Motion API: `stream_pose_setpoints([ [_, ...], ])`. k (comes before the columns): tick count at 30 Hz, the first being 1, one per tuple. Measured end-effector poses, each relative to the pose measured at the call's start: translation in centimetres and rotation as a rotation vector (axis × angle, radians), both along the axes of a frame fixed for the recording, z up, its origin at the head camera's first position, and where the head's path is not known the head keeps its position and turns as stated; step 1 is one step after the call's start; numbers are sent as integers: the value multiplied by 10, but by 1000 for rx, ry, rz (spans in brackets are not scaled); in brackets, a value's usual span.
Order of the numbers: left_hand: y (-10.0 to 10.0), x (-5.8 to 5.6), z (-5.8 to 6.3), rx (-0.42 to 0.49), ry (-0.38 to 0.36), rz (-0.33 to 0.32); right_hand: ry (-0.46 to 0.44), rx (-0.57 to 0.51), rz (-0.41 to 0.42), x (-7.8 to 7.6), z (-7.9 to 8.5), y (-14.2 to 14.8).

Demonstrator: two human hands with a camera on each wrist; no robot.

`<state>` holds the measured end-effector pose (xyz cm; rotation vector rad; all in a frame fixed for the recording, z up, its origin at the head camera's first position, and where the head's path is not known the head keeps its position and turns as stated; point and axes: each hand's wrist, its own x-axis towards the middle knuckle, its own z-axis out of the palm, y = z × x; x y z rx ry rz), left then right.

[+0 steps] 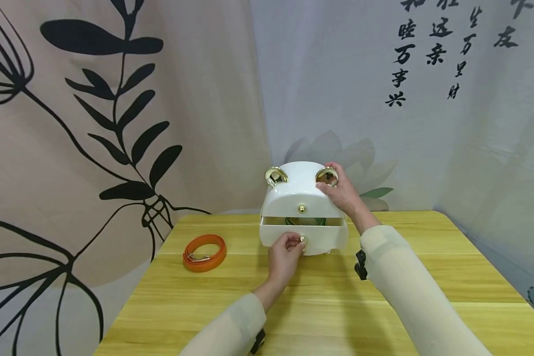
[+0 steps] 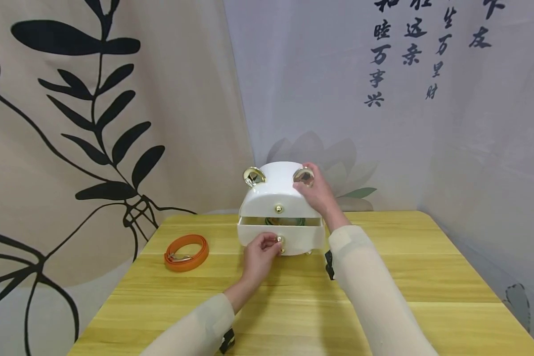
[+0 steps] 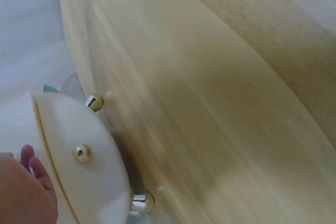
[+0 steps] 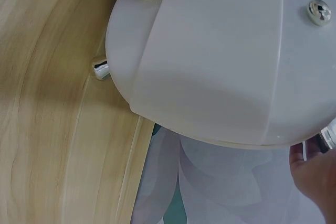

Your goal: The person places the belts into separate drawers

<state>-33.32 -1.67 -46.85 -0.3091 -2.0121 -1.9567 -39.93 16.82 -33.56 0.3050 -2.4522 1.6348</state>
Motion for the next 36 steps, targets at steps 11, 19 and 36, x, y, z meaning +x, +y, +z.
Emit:
stream_pose_setpoints([
  [11,3,-10,2,4,-5,21,13,12,-3,-1,-2,-1],
  [19,4,-16,4,-37,-12,62,14,13,-4,-1,-1,-1],
  [36,10,-27,5,-57,-43,95,6,10,-12,-2,-1,0],
])
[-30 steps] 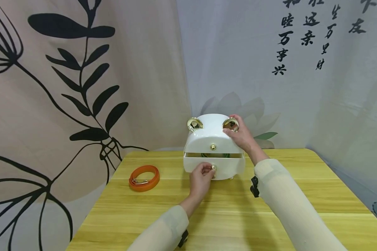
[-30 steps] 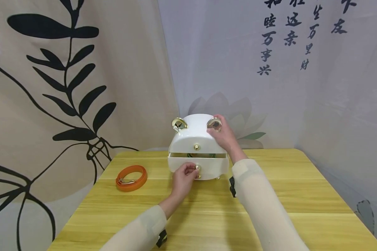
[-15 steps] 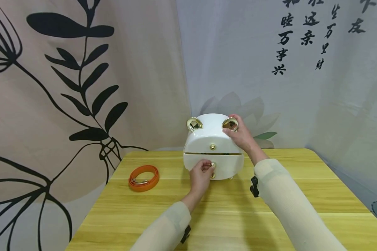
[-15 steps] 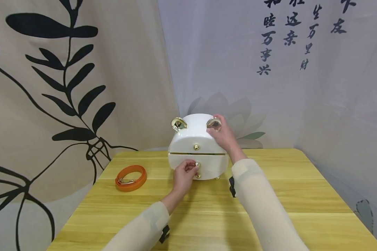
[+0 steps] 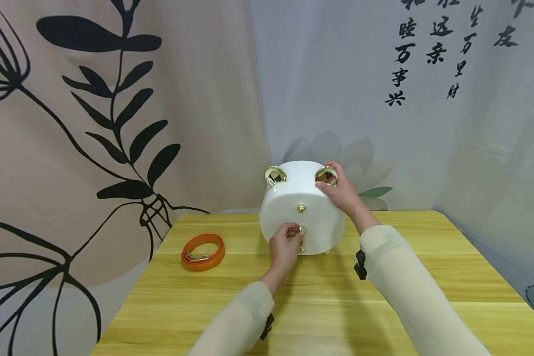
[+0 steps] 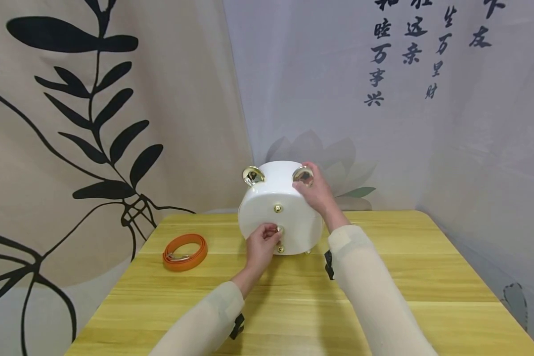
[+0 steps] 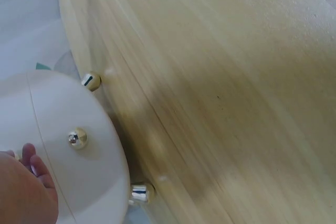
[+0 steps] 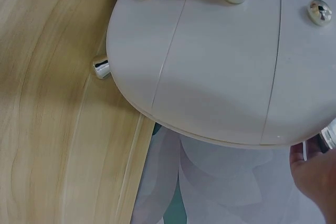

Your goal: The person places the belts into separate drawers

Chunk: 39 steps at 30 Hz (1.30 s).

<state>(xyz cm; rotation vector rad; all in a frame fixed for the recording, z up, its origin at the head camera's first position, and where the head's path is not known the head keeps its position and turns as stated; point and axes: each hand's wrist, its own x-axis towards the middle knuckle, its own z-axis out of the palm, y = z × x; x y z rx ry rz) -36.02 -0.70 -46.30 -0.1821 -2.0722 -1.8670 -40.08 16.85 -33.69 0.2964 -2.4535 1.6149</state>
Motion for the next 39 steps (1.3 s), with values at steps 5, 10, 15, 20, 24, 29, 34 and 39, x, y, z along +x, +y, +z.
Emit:
stream_pose_setpoints([
  [5,0,0,1,-2,6,-1,9,1,-4,-1,0,0],
  [10,-2,1,-2,-34,46,24,6,7,-10,0,0,0],
  [15,-5,3,-7,-49,57,47,0,1,-10,-1,0,0],
  [20,-9,4,-13,-52,41,53,-3,-10,-9,-1,0,0],
  [24,-11,4,-19,-61,37,57,-6,-10,-10,-1,1,-1],
  [29,-11,1,-33,-64,48,66,-4,-3,-11,0,0,-1],
  [34,-10,3,-42,-65,25,75,-8,-4,-13,-1,0,0],
  [39,-7,5,-47,-56,-1,91,4,-4,-13,-2,0,-1],
])
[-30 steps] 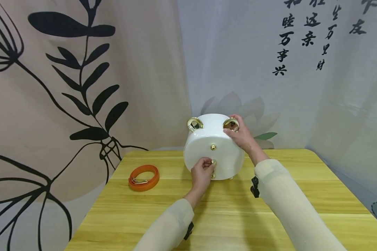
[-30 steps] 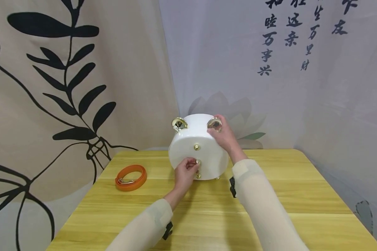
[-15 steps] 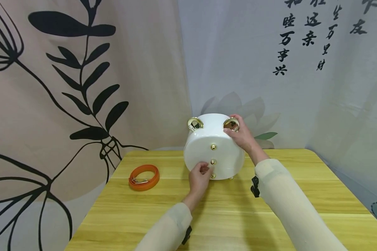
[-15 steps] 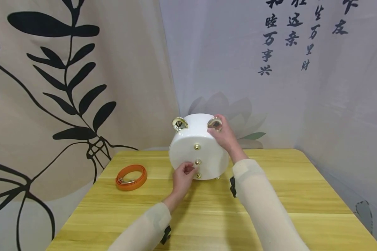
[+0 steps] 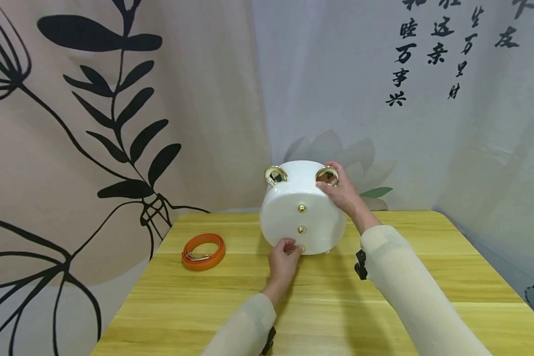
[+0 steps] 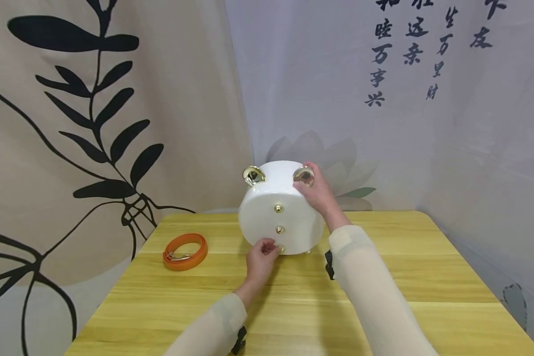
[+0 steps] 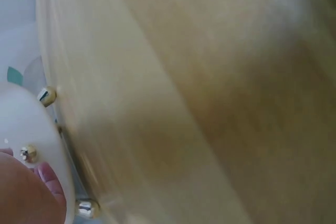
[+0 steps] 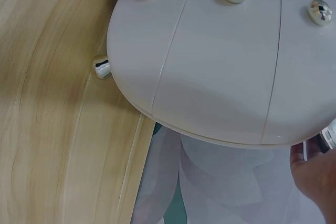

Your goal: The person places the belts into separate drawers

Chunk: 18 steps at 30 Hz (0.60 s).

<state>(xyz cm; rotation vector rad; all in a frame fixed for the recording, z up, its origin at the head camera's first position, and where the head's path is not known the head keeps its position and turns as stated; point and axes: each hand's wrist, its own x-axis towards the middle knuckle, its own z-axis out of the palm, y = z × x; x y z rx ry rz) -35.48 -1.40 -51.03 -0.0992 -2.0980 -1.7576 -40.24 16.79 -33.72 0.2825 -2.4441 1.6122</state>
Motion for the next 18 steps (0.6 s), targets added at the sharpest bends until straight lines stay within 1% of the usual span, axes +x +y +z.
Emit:
stream_pose_setpoints([
  [5,3,-1,-5,-8,-25,24,-2,10,-5,0,0,0],
  [7,4,-2,-7,-14,-46,29,-8,19,-12,0,1,0],
  [14,8,-4,-11,-12,-105,14,-20,24,-26,-1,0,0],
  [18,11,-5,-12,-16,-118,13,-21,25,-27,-1,0,0],
])
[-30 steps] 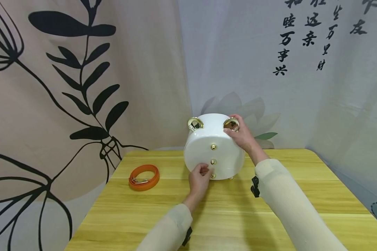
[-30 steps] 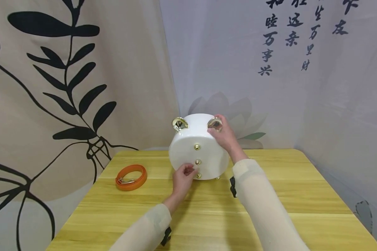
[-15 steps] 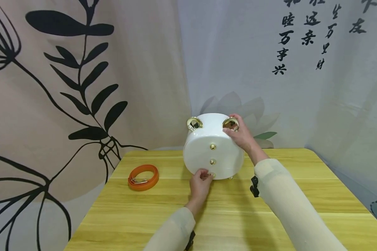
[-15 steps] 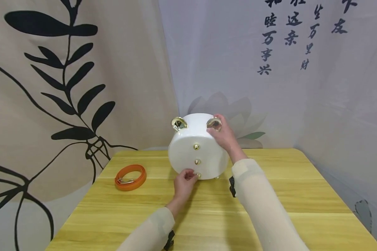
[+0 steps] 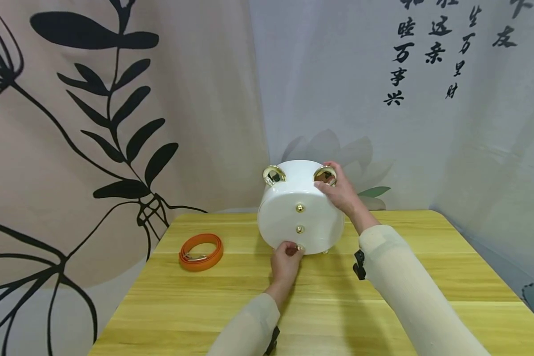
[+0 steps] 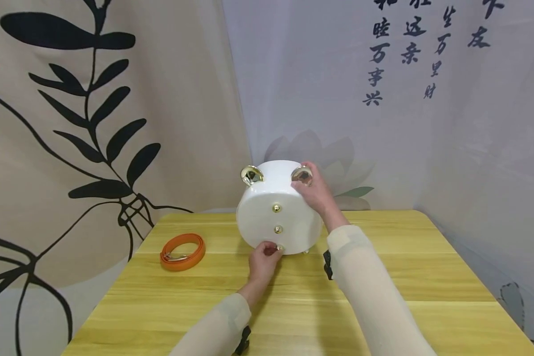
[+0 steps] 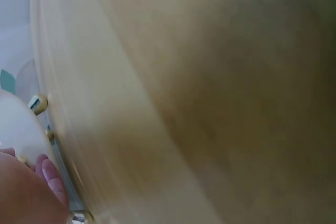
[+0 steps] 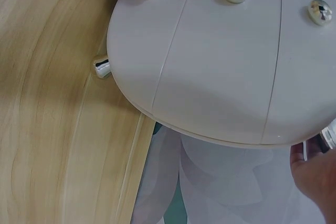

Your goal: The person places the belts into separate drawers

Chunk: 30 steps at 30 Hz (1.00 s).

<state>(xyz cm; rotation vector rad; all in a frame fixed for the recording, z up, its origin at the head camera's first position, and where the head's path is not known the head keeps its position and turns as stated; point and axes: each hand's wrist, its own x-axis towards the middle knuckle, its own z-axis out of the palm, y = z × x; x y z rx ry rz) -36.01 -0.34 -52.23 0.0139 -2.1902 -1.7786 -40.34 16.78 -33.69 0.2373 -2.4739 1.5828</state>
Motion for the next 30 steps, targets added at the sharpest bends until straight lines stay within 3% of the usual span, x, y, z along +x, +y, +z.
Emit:
stream_pose_setpoints([
  [22,9,-2,-1,-35,-5,121,5,-7,5,1,0,0],
  [30,9,-1,0,-15,-23,123,1,-3,-2,0,0,0],
])
